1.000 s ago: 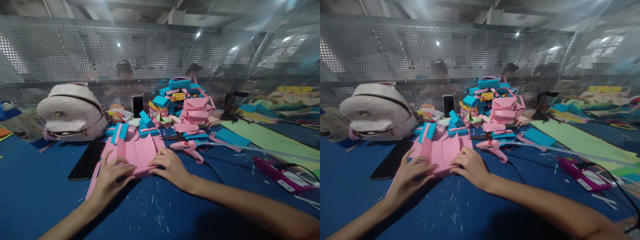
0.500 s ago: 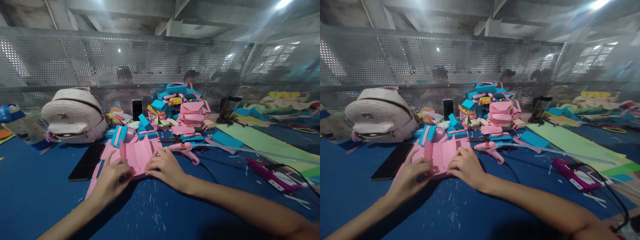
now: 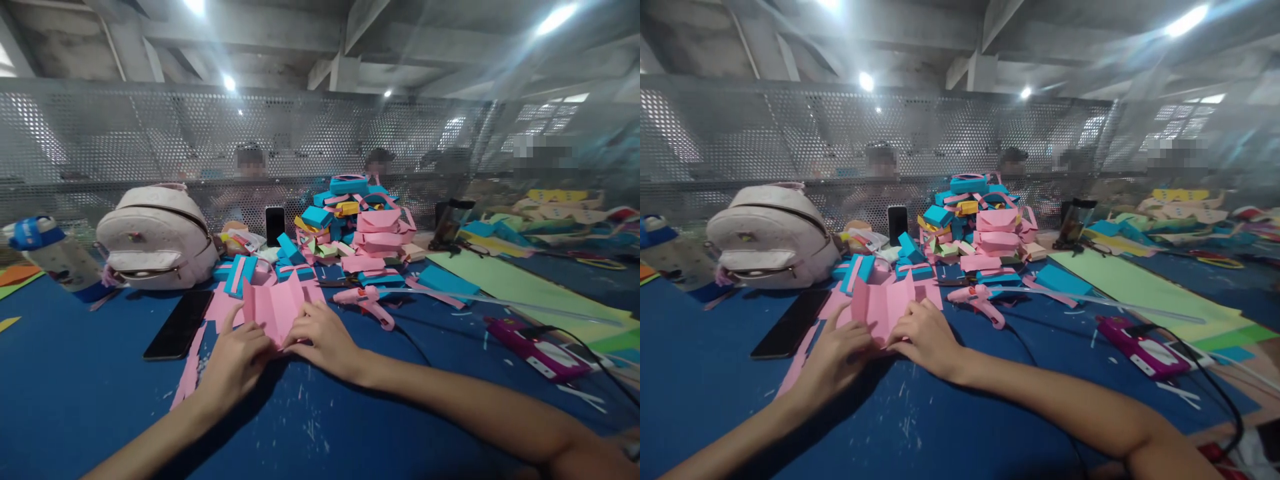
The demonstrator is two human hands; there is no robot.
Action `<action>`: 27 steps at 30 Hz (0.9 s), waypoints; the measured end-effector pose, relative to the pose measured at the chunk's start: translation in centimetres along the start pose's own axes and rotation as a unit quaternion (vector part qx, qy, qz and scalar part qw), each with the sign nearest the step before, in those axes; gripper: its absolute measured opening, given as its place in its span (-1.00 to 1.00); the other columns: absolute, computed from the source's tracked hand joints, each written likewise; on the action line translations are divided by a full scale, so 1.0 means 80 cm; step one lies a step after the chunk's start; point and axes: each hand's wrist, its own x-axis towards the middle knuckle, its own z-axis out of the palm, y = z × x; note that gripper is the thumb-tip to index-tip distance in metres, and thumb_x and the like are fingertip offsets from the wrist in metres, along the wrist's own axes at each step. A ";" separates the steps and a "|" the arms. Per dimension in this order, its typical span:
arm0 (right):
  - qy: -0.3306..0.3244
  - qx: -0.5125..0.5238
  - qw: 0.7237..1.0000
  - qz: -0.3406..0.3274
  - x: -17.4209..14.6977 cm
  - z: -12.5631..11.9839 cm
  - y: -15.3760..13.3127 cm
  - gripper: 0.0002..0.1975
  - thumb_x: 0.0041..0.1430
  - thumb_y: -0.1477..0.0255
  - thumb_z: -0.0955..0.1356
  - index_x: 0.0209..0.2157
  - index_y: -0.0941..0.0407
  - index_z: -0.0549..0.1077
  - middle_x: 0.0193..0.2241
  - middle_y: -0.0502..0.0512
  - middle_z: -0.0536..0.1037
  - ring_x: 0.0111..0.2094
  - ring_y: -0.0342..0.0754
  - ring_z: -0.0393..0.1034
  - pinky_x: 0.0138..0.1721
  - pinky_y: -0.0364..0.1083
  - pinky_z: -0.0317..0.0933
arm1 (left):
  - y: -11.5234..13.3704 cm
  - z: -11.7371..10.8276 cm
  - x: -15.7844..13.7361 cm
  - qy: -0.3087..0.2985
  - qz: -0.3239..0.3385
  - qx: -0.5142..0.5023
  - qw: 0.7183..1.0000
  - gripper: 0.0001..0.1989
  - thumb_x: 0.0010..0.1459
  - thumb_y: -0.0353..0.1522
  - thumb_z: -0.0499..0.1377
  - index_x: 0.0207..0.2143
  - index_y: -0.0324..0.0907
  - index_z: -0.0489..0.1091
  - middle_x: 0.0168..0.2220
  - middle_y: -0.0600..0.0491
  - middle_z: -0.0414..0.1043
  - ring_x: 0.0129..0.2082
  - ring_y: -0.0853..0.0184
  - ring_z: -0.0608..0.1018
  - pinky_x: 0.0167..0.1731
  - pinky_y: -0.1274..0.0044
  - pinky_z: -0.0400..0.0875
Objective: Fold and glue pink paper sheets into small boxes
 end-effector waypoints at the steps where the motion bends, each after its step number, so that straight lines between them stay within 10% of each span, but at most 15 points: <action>1: -0.001 -0.001 1.000 0.000 0.000 -0.001 0.002 -0.95 0.16 0.36 0.45 -0.32 0.01 0.58 -0.38 -0.07 0.62 -0.28 -0.06 0.30 -0.25 -0.05 0.01 | -0.001 -0.001 0.000 0.001 -0.006 -0.007 1.000 -0.81 0.10 -0.53 0.12 -0.47 -0.09 0.43 -0.51 0.18 0.48 -0.41 0.31 0.53 0.25 0.09 -0.17; 27: -0.020 0.017 1.000 0.001 -0.007 -0.008 0.003 -0.96 0.15 0.47 0.45 -0.34 0.04 0.58 -0.37 -0.08 0.64 -0.28 -0.08 0.36 -0.22 -0.05 0.02 | -0.004 0.002 -0.013 0.056 0.041 0.006 0.998 -0.77 0.20 -0.52 0.08 -0.37 -0.09 0.48 -0.50 0.17 0.51 -0.38 0.34 0.53 0.27 0.08 -0.20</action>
